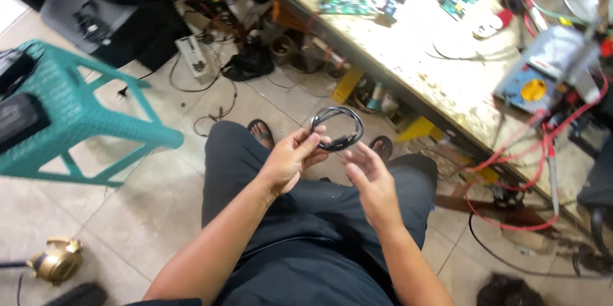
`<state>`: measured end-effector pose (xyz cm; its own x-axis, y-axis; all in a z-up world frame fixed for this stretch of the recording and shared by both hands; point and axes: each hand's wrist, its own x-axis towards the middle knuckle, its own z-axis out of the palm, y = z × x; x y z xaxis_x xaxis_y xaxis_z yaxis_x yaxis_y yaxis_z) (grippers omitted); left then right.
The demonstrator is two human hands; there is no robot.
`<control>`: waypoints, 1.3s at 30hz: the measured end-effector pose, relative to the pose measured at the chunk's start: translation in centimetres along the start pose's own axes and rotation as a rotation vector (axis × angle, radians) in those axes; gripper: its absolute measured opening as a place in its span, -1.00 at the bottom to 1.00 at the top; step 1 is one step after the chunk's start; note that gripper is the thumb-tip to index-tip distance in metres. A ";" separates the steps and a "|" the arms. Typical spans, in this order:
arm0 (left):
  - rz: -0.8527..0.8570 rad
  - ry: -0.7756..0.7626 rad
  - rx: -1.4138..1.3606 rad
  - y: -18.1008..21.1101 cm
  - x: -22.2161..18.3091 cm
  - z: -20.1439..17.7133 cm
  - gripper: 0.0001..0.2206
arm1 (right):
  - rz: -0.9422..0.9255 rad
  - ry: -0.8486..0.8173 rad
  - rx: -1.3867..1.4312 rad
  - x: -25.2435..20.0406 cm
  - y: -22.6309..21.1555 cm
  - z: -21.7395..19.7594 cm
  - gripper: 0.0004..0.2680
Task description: Assembling and testing electronic components on a workbench, including connecting wires and using a remote control.
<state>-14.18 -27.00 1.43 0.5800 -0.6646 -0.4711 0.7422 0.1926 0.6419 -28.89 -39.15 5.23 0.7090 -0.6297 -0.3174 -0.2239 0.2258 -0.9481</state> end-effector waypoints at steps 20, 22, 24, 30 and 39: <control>-0.222 0.004 0.156 -5.2 9.1 4.8 -0.73 | 0.128 0.273 -0.175 11.7 2.1 -5.3 -0.63; -0.127 -0.060 0.283 -3.8 8.5 5.9 -0.77 | 0.059 0.293 -0.151 10.9 1.8 -5.5 -0.52; 0.018 -0.168 0.444 -1.9 7.4 6.9 -0.81 | -0.003 0.349 -0.276 9.4 0.3 -5.0 -0.60; 0.106 -0.338 0.626 -0.2 4.6 5.9 -0.85 | -0.124 0.332 -0.183 5.9 0.1 -4.1 -0.53; -0.072 -0.145 0.358 -1.2 2.7 1.7 -0.70 | -0.118 0.061 -0.021 4.2 1.1 -2.5 -0.87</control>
<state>-14.06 -30.28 0.43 0.4579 -0.7674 -0.4488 0.6004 -0.1054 0.7927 -27.80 -43.41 2.77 0.6893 -0.6953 -0.2035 -0.1559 0.1320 -0.9789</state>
